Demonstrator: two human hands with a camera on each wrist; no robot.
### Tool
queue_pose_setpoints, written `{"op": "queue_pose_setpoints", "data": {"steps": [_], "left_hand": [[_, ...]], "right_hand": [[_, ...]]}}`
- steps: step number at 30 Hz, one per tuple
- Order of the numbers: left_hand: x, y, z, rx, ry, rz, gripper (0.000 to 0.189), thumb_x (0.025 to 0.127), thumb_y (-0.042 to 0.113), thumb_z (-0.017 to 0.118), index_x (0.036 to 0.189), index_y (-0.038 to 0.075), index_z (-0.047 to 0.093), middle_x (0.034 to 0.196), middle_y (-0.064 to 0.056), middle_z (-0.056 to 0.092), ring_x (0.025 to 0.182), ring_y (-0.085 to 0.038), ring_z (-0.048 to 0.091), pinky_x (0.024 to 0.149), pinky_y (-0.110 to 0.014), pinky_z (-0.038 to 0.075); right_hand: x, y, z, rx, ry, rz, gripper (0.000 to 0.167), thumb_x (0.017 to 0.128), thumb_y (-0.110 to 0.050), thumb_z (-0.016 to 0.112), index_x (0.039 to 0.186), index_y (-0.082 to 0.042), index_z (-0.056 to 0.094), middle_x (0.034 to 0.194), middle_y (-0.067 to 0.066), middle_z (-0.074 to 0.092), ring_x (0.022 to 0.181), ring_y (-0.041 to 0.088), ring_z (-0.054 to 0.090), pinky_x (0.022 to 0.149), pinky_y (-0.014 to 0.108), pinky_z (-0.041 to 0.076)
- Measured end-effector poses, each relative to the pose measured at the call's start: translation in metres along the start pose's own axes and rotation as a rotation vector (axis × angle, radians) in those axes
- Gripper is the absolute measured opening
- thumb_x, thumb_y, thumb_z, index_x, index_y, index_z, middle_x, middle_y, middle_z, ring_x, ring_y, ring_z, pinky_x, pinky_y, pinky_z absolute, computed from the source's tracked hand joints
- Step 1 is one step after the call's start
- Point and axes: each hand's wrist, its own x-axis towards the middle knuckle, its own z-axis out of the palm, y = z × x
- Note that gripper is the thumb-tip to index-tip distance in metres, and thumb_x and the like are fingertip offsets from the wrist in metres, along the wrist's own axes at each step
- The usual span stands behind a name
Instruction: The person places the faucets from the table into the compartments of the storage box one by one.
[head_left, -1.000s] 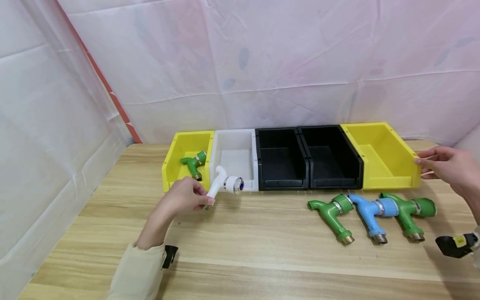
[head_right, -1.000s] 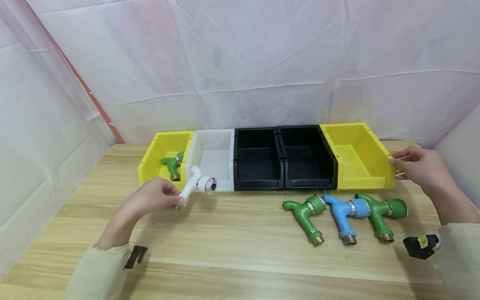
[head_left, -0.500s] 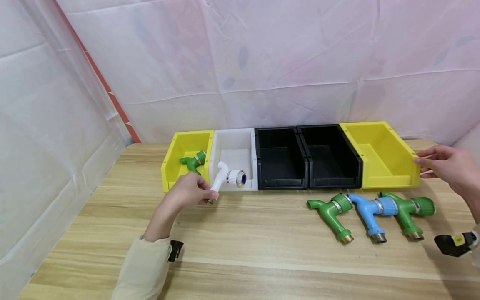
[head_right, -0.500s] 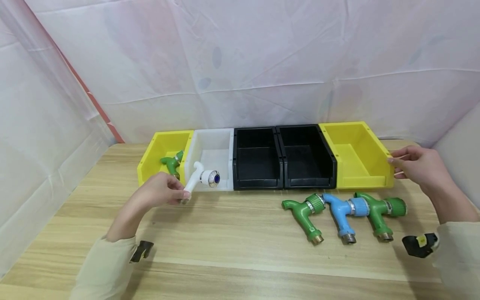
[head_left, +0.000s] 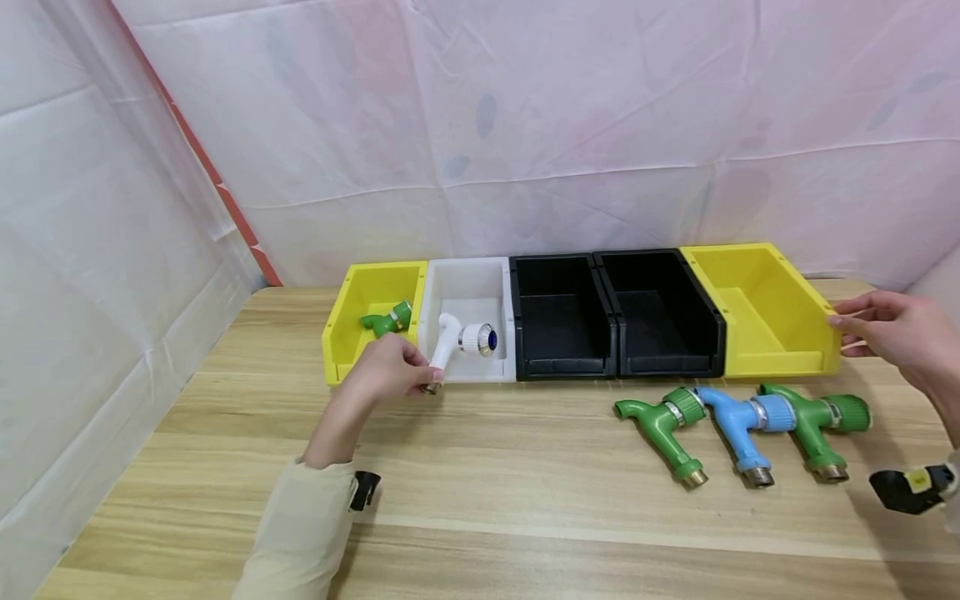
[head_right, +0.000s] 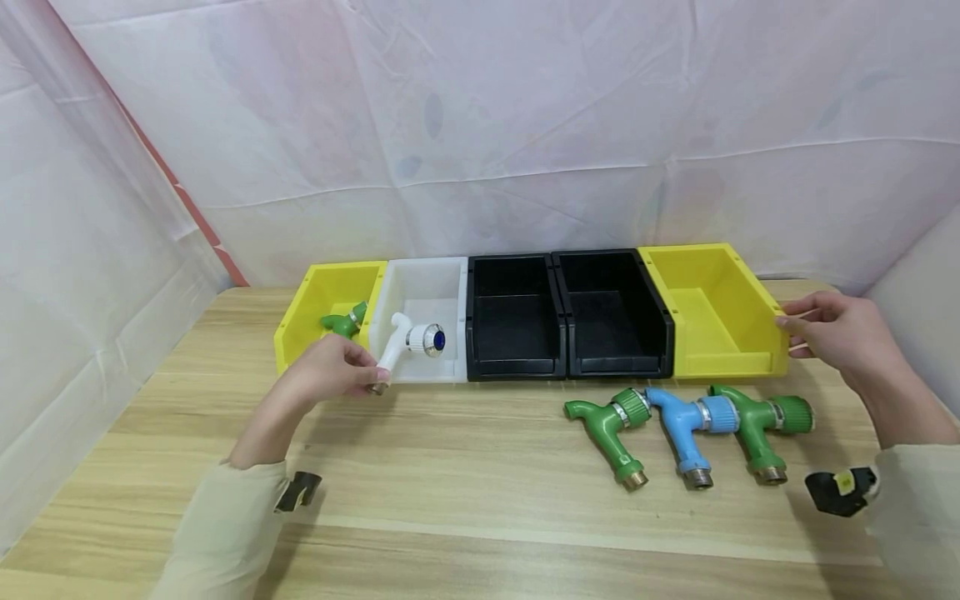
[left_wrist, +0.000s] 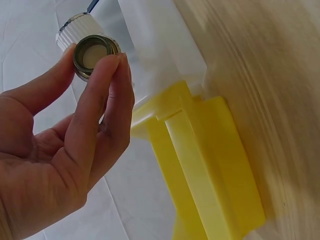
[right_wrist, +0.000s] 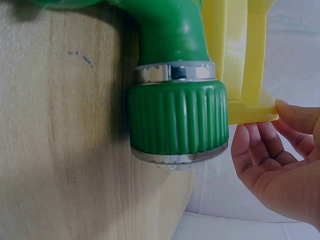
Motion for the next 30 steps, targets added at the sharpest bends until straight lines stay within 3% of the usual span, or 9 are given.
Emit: {"op": "queue_pose_setpoints", "data": {"steps": [12, 20, 30], "left_hand": [[0.006, 0.009, -0.002, -0.036, 0.017, 0.001, 0.018, 0.08, 0.02, 0.072, 0.08, 0.002, 0.069, 0.07, -0.005, 0.064, 0.07, -0.024, 0.064, 0.064, -0.028, 0.049], [0.012, 0.015, -0.003, -0.096, 0.018, -0.015, 0.018, 0.08, 0.02, 0.071, 0.082, 0.002, 0.069, 0.074, -0.007, 0.066, 0.069, -0.024, 0.065, 0.07, -0.032, 0.052], [0.02, 0.027, -0.005, -0.114, 0.027, -0.042, 0.02, 0.081, 0.02, 0.071, 0.085, 0.001, 0.069, 0.076, -0.009, 0.066, 0.069, -0.022, 0.065, 0.069, -0.03, 0.052]], "right_hand": [[0.001, 0.001, -0.001, 0.012, -0.006, -0.001, 0.031, 0.097, -0.008, 0.04, 0.114, 0.018, 0.039, 0.082, 0.016, 0.052, 0.056, 0.008, 0.053, 0.053, 0.028, 0.053], [0.0, -0.002, 0.001, 0.0, -0.002, -0.002, 0.032, 0.097, -0.008, 0.04, 0.114, 0.019, 0.039, 0.09, 0.028, 0.049, 0.057, 0.01, 0.053, 0.053, 0.029, 0.052], [0.002, 0.001, 0.002, -0.001, -0.001, 0.0, 0.031, 0.097, -0.007, 0.039, 0.113, 0.019, 0.038, 0.091, 0.031, 0.048, 0.057, 0.012, 0.053, 0.052, 0.029, 0.052]]}}
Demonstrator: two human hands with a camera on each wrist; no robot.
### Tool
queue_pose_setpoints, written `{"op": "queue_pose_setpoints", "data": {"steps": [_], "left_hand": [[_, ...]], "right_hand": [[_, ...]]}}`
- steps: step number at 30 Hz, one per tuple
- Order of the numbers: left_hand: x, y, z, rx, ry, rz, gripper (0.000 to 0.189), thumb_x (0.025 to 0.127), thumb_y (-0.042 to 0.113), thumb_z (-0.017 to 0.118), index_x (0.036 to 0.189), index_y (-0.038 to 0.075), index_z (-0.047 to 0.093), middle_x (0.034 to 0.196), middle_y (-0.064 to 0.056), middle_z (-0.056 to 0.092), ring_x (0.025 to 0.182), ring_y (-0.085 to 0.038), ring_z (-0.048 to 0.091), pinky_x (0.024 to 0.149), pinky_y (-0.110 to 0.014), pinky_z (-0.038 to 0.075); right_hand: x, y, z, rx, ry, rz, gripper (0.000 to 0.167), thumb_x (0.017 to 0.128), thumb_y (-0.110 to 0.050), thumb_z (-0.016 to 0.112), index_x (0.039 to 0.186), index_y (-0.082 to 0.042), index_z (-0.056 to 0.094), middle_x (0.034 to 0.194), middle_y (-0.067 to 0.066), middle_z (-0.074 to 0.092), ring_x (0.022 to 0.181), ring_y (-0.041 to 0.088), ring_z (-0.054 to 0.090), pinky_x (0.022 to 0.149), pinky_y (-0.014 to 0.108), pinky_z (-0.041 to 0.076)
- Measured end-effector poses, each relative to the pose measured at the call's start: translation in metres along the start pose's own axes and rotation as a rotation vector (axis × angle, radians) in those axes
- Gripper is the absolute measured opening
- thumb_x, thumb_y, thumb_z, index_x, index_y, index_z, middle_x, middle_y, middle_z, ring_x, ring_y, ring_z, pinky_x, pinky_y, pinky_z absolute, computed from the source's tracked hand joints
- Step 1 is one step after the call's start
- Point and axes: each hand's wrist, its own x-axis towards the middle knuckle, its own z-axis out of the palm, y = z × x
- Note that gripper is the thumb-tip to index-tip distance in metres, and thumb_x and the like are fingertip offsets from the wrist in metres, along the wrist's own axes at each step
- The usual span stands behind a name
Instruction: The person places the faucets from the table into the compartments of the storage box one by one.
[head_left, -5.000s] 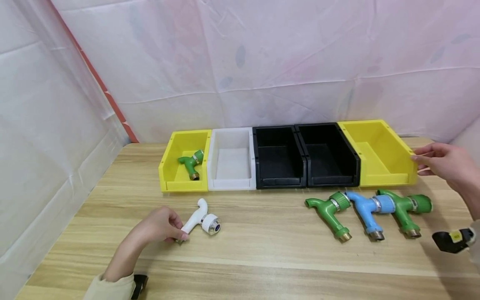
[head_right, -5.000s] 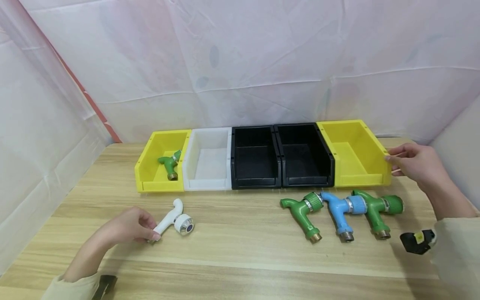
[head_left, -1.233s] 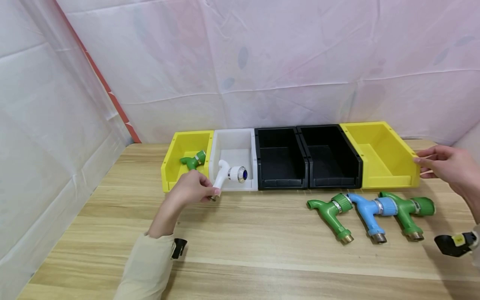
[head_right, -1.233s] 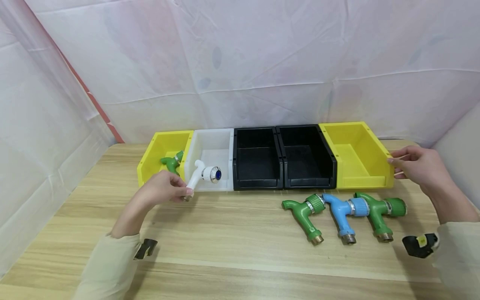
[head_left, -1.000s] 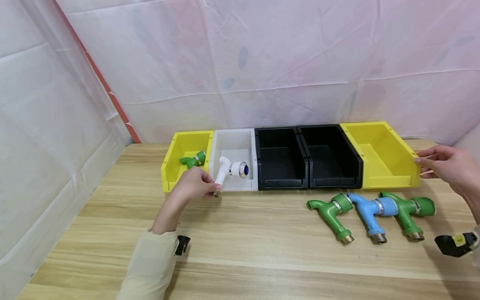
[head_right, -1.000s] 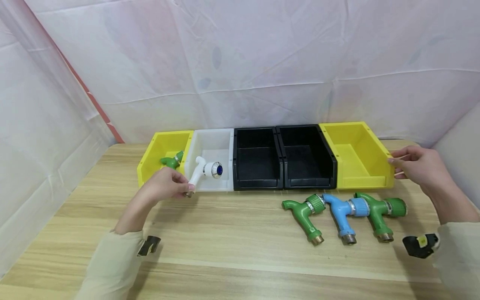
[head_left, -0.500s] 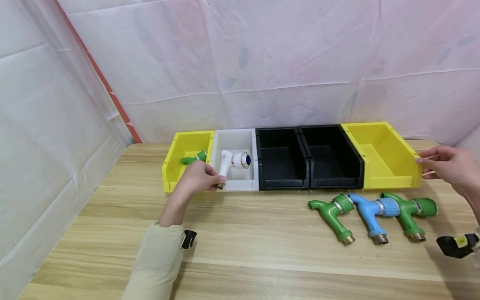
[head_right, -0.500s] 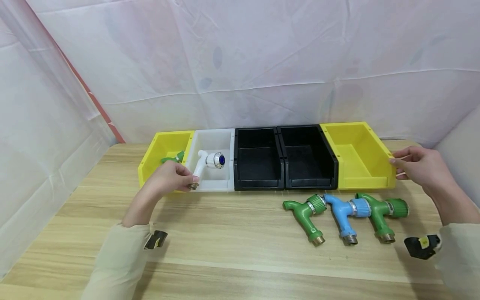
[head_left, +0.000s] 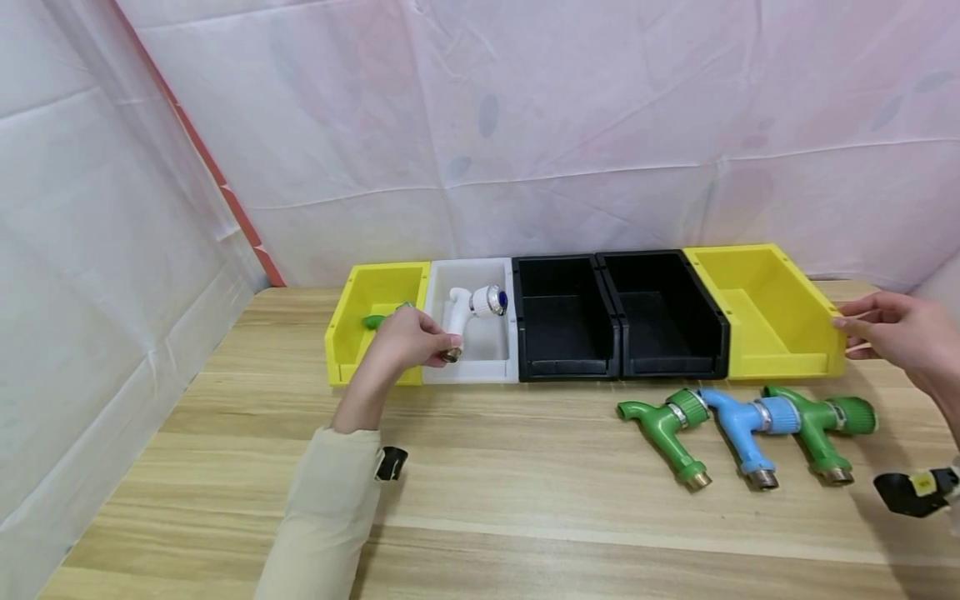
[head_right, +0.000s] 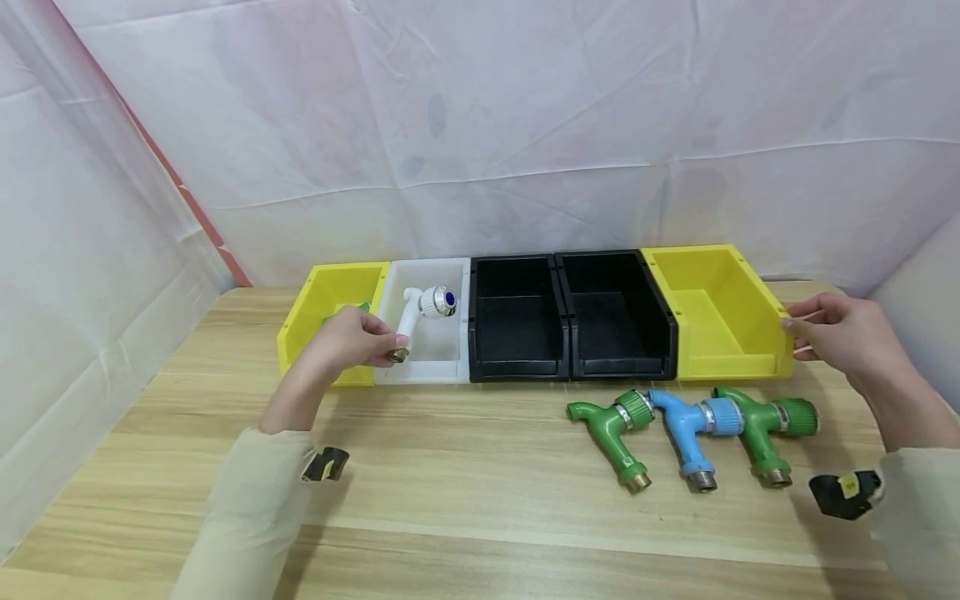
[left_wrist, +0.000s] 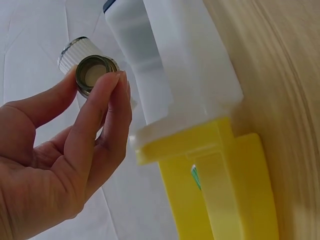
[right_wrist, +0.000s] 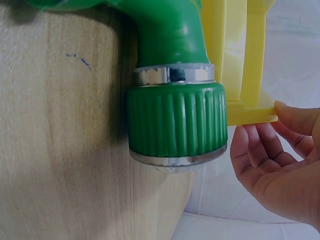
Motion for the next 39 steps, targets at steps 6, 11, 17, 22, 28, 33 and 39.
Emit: {"op": "queue_pose_setpoints", "data": {"steps": [6, 11, 17, 22, 28, 33, 39], "left_hand": [[0.005, 0.007, 0.001, -0.007, 0.003, -0.031, 0.021, 0.081, 0.021, 0.071, 0.085, 0.001, 0.069, 0.078, -0.01, 0.066, 0.068, -0.021, 0.065, 0.071, -0.03, 0.051], [0.009, 0.011, 0.002, -0.016, 0.003, -0.039, 0.021, 0.082, 0.021, 0.07, 0.087, 0.0, 0.069, 0.078, -0.01, 0.067, 0.067, -0.02, 0.066, 0.072, -0.029, 0.051], [0.014, 0.012, 0.004, -0.074, -0.01, -0.058, 0.022, 0.082, 0.02, 0.069, 0.086, -0.001, 0.069, 0.078, -0.01, 0.067, 0.07, -0.022, 0.066, 0.072, -0.028, 0.051], [0.018, 0.011, 0.005, -0.109, -0.027, -0.064, 0.021, 0.083, 0.019, 0.068, 0.085, -0.003, 0.068, 0.081, -0.012, 0.067, 0.073, -0.025, 0.066, 0.071, -0.026, 0.051], [0.022, 0.011, 0.006, -0.105, -0.03, -0.082, 0.023, 0.085, 0.019, 0.067, 0.078, -0.003, 0.064, 0.082, -0.011, 0.067, 0.075, -0.025, 0.067, 0.072, -0.025, 0.049], [0.025, 0.012, 0.009, -0.111, -0.036, -0.101, 0.023, 0.085, 0.019, 0.067, 0.079, -0.002, 0.063, 0.081, -0.012, 0.066, 0.074, -0.024, 0.067, 0.071, -0.024, 0.05], [0.028, 0.01, 0.012, -0.128, -0.045, -0.102, 0.022, 0.085, 0.018, 0.067, 0.082, -0.003, 0.062, 0.081, -0.012, 0.066, 0.072, -0.023, 0.067, 0.07, -0.023, 0.05]], "right_hand": [[0.001, 0.001, 0.0, 0.004, 0.001, -0.003, 0.03, 0.097, -0.007, 0.039, 0.113, 0.019, 0.038, 0.089, 0.028, 0.049, 0.056, 0.01, 0.053, 0.053, 0.029, 0.052], [0.002, 0.002, -0.001, 0.013, 0.0, -0.004, 0.03, 0.097, -0.007, 0.039, 0.113, 0.019, 0.039, 0.081, 0.019, 0.053, 0.056, 0.008, 0.053, 0.053, 0.029, 0.053], [0.001, 0.003, -0.001, 0.014, 0.003, -0.011, 0.03, 0.097, -0.007, 0.039, 0.113, 0.019, 0.039, 0.079, 0.014, 0.054, 0.055, 0.007, 0.052, 0.053, 0.029, 0.053], [0.002, 0.004, -0.001, 0.013, 0.002, -0.013, 0.031, 0.097, -0.008, 0.039, 0.113, 0.018, 0.039, 0.08, 0.016, 0.054, 0.055, 0.007, 0.053, 0.053, 0.03, 0.053], [0.002, 0.004, -0.001, 0.014, 0.006, -0.011, 0.03, 0.097, -0.008, 0.039, 0.113, 0.018, 0.039, 0.081, 0.018, 0.054, 0.055, 0.006, 0.052, 0.053, 0.03, 0.053], [0.002, 0.003, 0.0, 0.01, 0.008, -0.001, 0.03, 0.097, -0.008, 0.039, 0.113, 0.018, 0.039, 0.084, 0.023, 0.053, 0.055, 0.008, 0.052, 0.052, 0.03, 0.053], [0.001, 0.002, 0.0, 0.011, 0.006, -0.009, 0.032, 0.097, -0.01, 0.039, 0.113, 0.018, 0.039, 0.082, 0.02, 0.054, 0.055, 0.007, 0.052, 0.053, 0.031, 0.053]]}}
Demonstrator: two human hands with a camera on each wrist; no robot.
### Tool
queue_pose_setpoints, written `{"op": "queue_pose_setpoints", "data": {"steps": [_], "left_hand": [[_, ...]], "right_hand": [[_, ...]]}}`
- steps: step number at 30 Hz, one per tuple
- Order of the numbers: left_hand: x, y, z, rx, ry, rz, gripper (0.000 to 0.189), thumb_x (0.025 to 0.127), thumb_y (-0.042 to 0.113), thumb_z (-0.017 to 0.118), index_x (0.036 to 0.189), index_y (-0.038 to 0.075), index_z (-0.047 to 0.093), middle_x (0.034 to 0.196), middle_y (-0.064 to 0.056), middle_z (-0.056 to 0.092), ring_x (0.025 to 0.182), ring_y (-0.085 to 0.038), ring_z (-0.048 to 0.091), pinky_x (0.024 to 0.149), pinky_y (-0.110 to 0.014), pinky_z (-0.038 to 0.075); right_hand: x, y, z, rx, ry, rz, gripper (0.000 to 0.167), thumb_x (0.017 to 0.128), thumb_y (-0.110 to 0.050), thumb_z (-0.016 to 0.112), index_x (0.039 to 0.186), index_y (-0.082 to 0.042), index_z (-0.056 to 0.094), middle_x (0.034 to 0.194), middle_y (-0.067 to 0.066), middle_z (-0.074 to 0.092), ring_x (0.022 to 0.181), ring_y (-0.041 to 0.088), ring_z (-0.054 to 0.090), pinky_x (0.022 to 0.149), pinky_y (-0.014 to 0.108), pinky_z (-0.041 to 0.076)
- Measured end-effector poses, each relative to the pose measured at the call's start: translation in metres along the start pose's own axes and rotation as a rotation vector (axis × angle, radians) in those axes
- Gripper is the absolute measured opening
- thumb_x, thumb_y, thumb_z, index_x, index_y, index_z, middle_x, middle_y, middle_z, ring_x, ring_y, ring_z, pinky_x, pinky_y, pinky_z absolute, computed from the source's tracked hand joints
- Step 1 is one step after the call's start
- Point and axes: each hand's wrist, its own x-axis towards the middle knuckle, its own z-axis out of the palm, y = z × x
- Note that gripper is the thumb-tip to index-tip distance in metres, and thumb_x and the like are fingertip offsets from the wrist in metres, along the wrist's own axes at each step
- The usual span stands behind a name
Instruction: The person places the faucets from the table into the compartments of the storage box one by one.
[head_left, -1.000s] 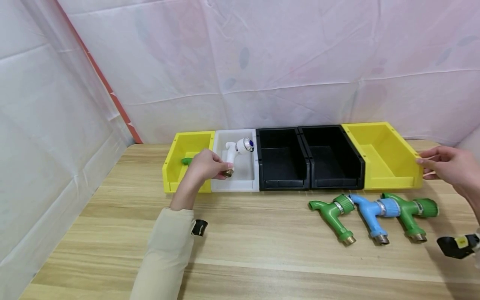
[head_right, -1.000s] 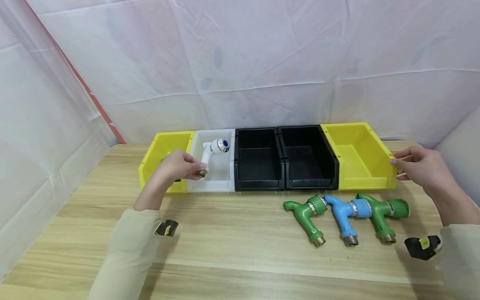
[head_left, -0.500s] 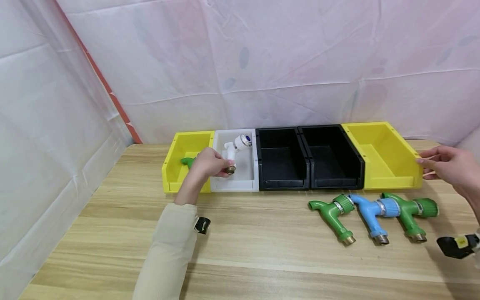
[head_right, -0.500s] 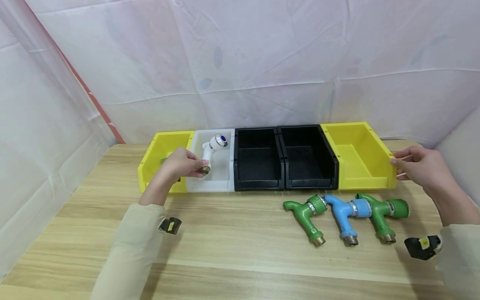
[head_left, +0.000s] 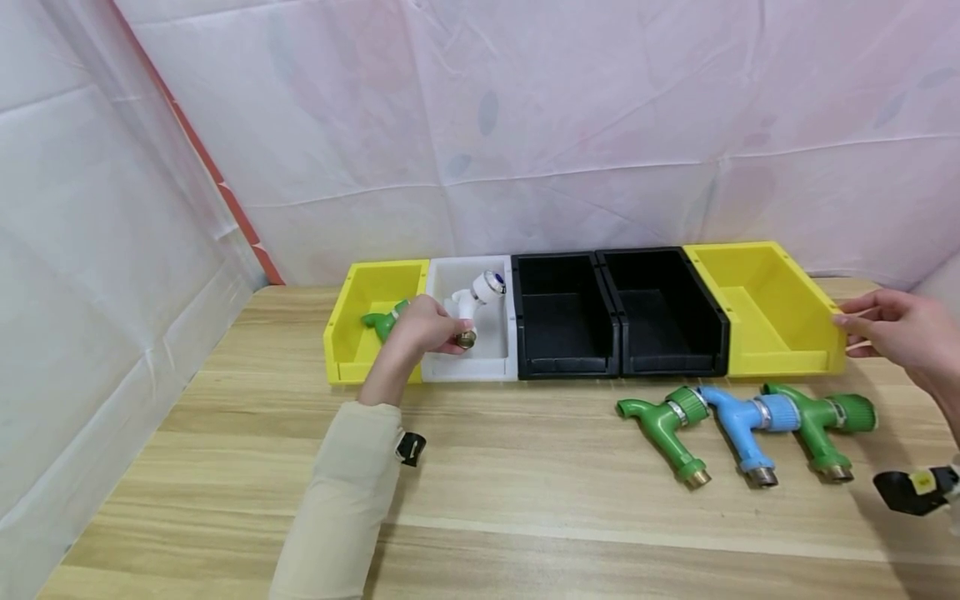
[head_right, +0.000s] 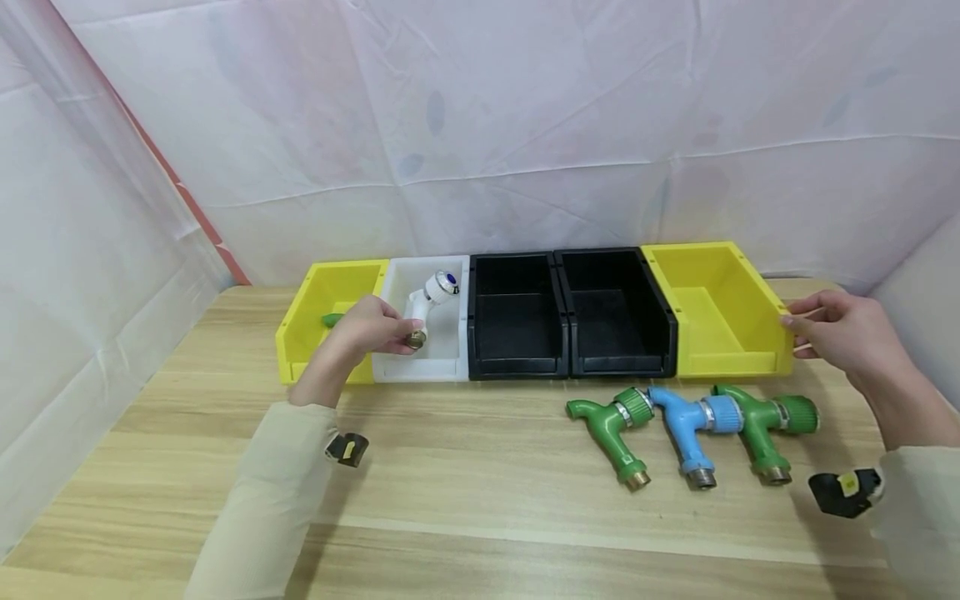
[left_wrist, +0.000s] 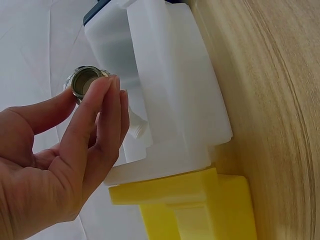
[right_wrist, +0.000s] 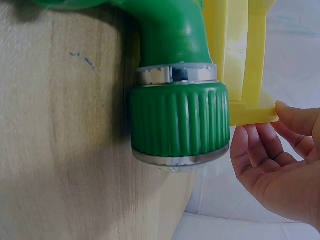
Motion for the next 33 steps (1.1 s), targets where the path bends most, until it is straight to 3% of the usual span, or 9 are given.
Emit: {"op": "queue_pose_setpoints", "data": {"steps": [5, 14, 26, 30, 32, 33], "left_hand": [[0.0, -0.002, 0.001, -0.012, -0.01, 0.002, 0.022, 0.085, 0.017, 0.067, 0.082, -0.004, 0.063, 0.083, -0.012, 0.066, 0.069, -0.021, 0.067, 0.067, -0.021, 0.05], [0.0, -0.002, 0.001, -0.004, -0.009, 0.006, 0.021, 0.085, 0.017, 0.066, 0.083, -0.004, 0.064, 0.083, -0.012, 0.066, 0.067, -0.02, 0.066, 0.063, -0.021, 0.05], [0.0, -0.003, 0.006, -0.004, -0.003, -0.006, 0.021, 0.086, 0.016, 0.065, 0.087, -0.004, 0.063, 0.09, -0.014, 0.063, 0.057, -0.013, 0.063, 0.062, -0.022, 0.051], [0.001, -0.003, 0.007, 0.001, 0.0, -0.006, 0.021, 0.086, 0.017, 0.065, 0.087, -0.004, 0.063, 0.09, -0.014, 0.063, 0.058, -0.014, 0.063, 0.062, -0.023, 0.051], [0.001, -0.003, 0.008, 0.012, 0.005, -0.006, 0.021, 0.087, 0.017, 0.064, 0.086, -0.004, 0.064, 0.088, -0.013, 0.063, 0.059, -0.015, 0.063, 0.062, -0.023, 0.051], [0.001, -0.003, 0.008, 0.016, 0.006, -0.006, 0.021, 0.087, 0.017, 0.064, 0.087, -0.004, 0.064, 0.087, -0.013, 0.063, 0.059, -0.015, 0.063, 0.062, -0.023, 0.051]], "right_hand": [[-0.001, -0.002, 0.0, -0.007, -0.009, 0.003, 0.033, 0.098, -0.01, 0.039, 0.113, 0.019, 0.039, 0.086, 0.027, 0.051, 0.055, 0.009, 0.053, 0.052, 0.03, 0.053], [-0.001, -0.003, 0.0, -0.015, -0.003, 0.01, 0.033, 0.098, -0.011, 0.039, 0.113, 0.018, 0.039, 0.086, 0.026, 0.051, 0.055, 0.01, 0.053, 0.052, 0.03, 0.052], [-0.001, -0.001, 0.0, -0.006, 0.002, 0.003, 0.033, 0.097, -0.011, 0.039, 0.113, 0.019, 0.039, 0.079, 0.018, 0.053, 0.054, 0.007, 0.052, 0.052, 0.03, 0.053], [0.005, 0.009, 0.001, 0.009, 0.002, 0.009, 0.034, 0.098, -0.013, 0.039, 0.114, 0.018, 0.039, 0.086, 0.023, 0.051, 0.055, 0.008, 0.053, 0.052, 0.031, 0.053], [0.012, 0.023, 0.001, 0.023, 0.017, -0.007, 0.033, 0.096, -0.026, 0.042, 0.107, 0.004, 0.051, 0.084, 0.017, 0.053, 0.055, 0.008, 0.054, 0.051, 0.034, 0.052], [0.014, 0.027, 0.001, 0.034, 0.014, -0.004, 0.034, 0.096, -0.027, 0.043, 0.108, 0.004, 0.051, 0.087, 0.019, 0.052, 0.056, 0.01, 0.055, 0.051, 0.035, 0.052]]}}
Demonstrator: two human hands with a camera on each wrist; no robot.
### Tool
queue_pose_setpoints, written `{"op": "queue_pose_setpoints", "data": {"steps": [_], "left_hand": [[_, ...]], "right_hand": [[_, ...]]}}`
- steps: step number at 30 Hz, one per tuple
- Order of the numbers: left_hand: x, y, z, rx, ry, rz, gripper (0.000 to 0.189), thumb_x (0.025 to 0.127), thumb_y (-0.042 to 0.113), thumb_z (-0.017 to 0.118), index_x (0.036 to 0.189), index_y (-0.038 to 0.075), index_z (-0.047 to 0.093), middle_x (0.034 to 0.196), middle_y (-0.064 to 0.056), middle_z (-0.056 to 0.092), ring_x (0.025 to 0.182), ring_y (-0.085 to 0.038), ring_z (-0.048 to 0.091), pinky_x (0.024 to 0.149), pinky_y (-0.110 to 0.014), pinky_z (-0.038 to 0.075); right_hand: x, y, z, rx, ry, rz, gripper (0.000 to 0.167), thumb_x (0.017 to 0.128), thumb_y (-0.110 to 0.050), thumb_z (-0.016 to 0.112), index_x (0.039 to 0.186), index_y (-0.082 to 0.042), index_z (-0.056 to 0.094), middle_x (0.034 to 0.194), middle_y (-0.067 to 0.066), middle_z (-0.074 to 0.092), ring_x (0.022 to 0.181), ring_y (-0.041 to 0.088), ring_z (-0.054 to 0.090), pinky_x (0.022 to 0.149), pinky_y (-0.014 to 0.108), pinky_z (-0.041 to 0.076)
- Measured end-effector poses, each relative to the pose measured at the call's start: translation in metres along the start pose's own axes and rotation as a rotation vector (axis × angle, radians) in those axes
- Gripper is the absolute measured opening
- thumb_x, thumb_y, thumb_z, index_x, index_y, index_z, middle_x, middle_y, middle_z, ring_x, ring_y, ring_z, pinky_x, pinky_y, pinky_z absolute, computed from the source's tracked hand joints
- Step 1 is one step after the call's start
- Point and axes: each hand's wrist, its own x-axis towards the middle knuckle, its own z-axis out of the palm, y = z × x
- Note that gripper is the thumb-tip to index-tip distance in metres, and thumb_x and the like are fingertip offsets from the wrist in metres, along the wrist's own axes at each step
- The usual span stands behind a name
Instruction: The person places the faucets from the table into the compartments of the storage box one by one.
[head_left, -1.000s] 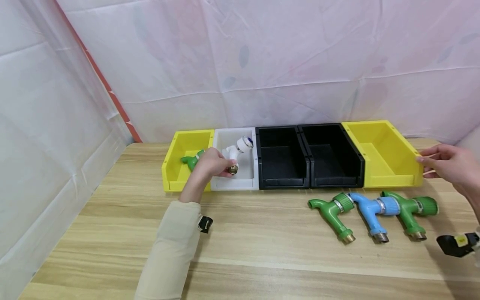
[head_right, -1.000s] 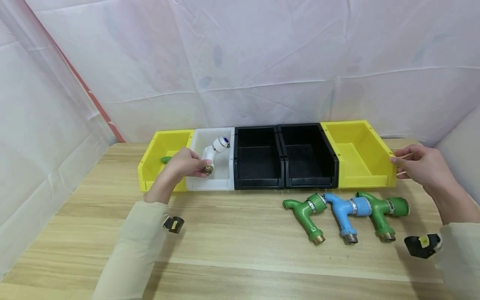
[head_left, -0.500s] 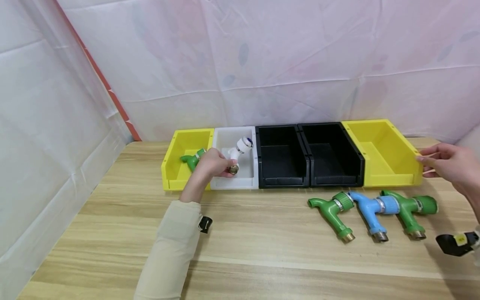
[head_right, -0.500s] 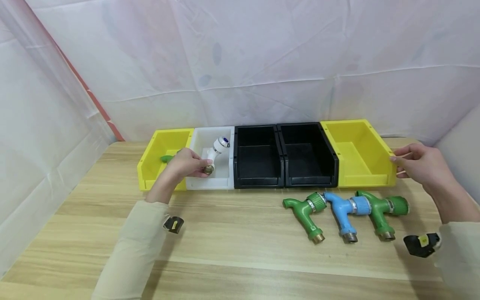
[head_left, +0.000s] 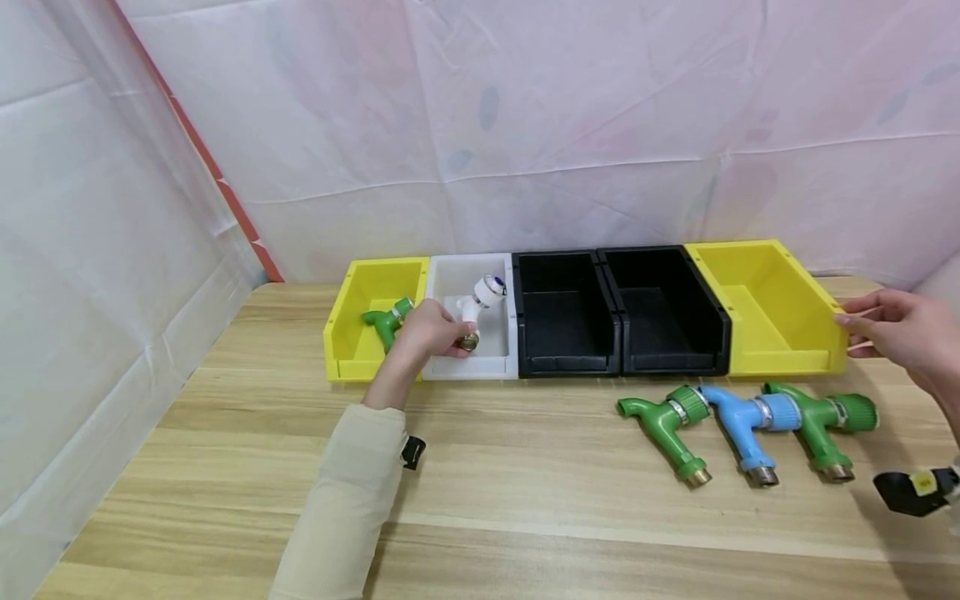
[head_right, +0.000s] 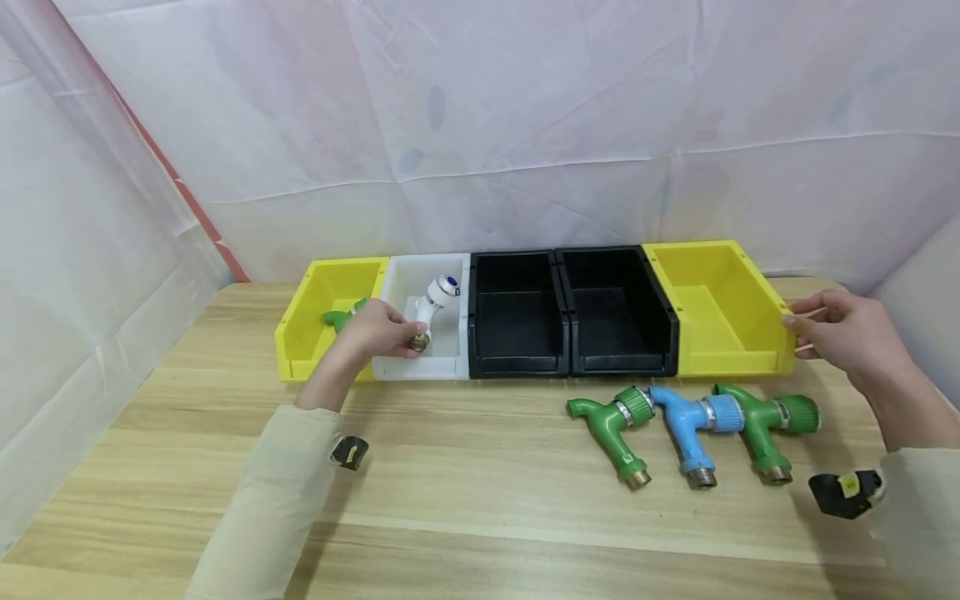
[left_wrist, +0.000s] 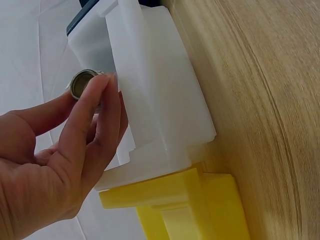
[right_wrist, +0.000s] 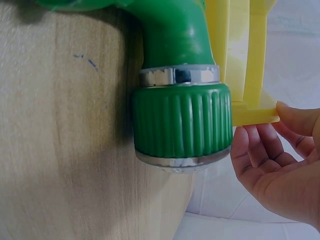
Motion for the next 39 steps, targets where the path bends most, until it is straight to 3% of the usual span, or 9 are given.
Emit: {"op": "queue_pose_setpoints", "data": {"steps": [5, 9, 10, 13, 21, 23, 26, 29, 39], "left_hand": [[-0.001, 0.001, 0.001, -0.033, -0.004, 0.005, 0.018, 0.085, 0.009, 0.065, 0.092, -0.007, 0.064, 0.082, -0.016, 0.065, 0.057, -0.013, 0.062, 0.061, -0.023, 0.052], [-0.001, 0.0, 0.001, -0.067, -0.001, 0.009, 0.018, 0.083, 0.003, 0.065, 0.097, -0.009, 0.063, 0.081, -0.016, 0.065, 0.054, -0.011, 0.06, 0.061, -0.022, 0.052], [-0.001, 0.0, 0.001, -0.065, 0.002, 0.009, 0.018, 0.083, 0.003, 0.065, 0.097, -0.009, 0.063, 0.081, -0.016, 0.065, 0.054, -0.01, 0.06, 0.061, -0.022, 0.052], [-0.001, -0.001, 0.001, -0.077, 0.004, 0.006, 0.018, 0.084, 0.003, 0.065, 0.097, -0.009, 0.063, 0.082, -0.016, 0.065, 0.055, -0.011, 0.06, 0.061, -0.022, 0.052], [-0.003, -0.001, 0.001, -0.073, 0.0, 0.007, 0.02, 0.084, 0.005, 0.064, 0.099, -0.008, 0.062, 0.083, -0.016, 0.064, 0.057, -0.013, 0.062, 0.061, -0.024, 0.053], [-0.004, -0.001, 0.0, -0.072, -0.002, 0.01, 0.021, 0.085, 0.006, 0.065, 0.1, -0.008, 0.062, 0.083, -0.016, 0.064, 0.057, -0.013, 0.062, 0.062, -0.024, 0.053], [-0.006, -0.001, -0.001, -0.072, -0.003, 0.014, 0.022, 0.084, 0.008, 0.066, 0.1, -0.007, 0.062, 0.082, -0.016, 0.064, 0.058, -0.014, 0.062, 0.063, -0.025, 0.053], [-0.006, -0.002, -0.003, -0.069, 0.0, 0.016, 0.023, 0.084, 0.009, 0.066, 0.1, -0.006, 0.061, 0.081, -0.015, 0.064, 0.06, -0.016, 0.063, 0.063, -0.026, 0.053], [-0.011, -0.004, -0.002, -0.006, 0.024, 0.067, 0.024, 0.083, 0.017, 0.068, 0.097, -0.002, 0.062, 0.086, -0.015, 0.064, 0.07, -0.021, 0.064, 0.059, -0.026, 0.054]], "right_hand": [[0.005, 0.01, 0.0, 0.016, 0.01, -0.012, 0.034, 0.093, -0.035, 0.044, 0.102, -0.004, 0.056, 0.086, 0.015, 0.054, 0.056, 0.012, 0.056, 0.05, 0.036, 0.052], [0.0, -0.001, 0.001, 0.033, 0.011, 0.006, 0.032, 0.096, -0.022, 0.043, 0.104, 0.008, 0.051, 0.088, 0.022, 0.051, 0.054, 0.008, 0.053, 0.049, 0.031, 0.051], [0.0, 0.0, 0.001, 0.03, 0.023, 0.003, 0.029, 0.096, -0.024, 0.043, 0.099, 0.003, 0.053, 0.083, 0.017, 0.053, 0.053, 0.006, 0.053, 0.048, 0.031, 0.051], [0.0, 0.0, 0.001, 0.012, 0.011, -0.005, 0.03, 0.097, -0.02, 0.042, 0.104, 0.008, 0.05, 0.086, 0.021, 0.051, 0.054, 0.006, 0.053, 0.049, 0.031, 0.052], [0.018, 0.03, 0.001, 0.004, 0.021, -0.007, 0.034, 0.095, -0.033, 0.043, 0.101, -0.001, 0.051, 0.081, 0.007, 0.054, 0.058, 0.013, 0.057, 0.049, 0.033, 0.052], [0.016, 0.025, 0.001, -0.008, 0.022, -0.001, 0.032, 0.095, -0.031, 0.042, 0.1, -0.001, 0.051, 0.081, 0.008, 0.054, 0.057, 0.012, 0.056, 0.049, 0.032, 0.052], [0.0, -0.003, 0.0, -0.015, -0.007, 0.016, 0.033, 0.097, -0.018, 0.041, 0.109, 0.012, 0.046, 0.088, 0.023, 0.051, 0.056, 0.01, 0.054, 0.051, 0.032, 0.052], [-0.01, -0.022, 0.0, -0.039, -0.015, 0.018, 0.032, 0.097, -0.01, 0.039, 0.112, 0.019, 0.038, 0.088, 0.028, 0.049, 0.055, 0.007, 0.052, 0.051, 0.029, 0.052], [-0.011, -0.022, 0.0, -0.033, -0.014, 0.004, 0.033, 0.098, -0.012, 0.04, 0.111, 0.018, 0.039, 0.079, 0.012, 0.052, 0.054, 0.004, 0.051, 0.051, 0.027, 0.052]]}}
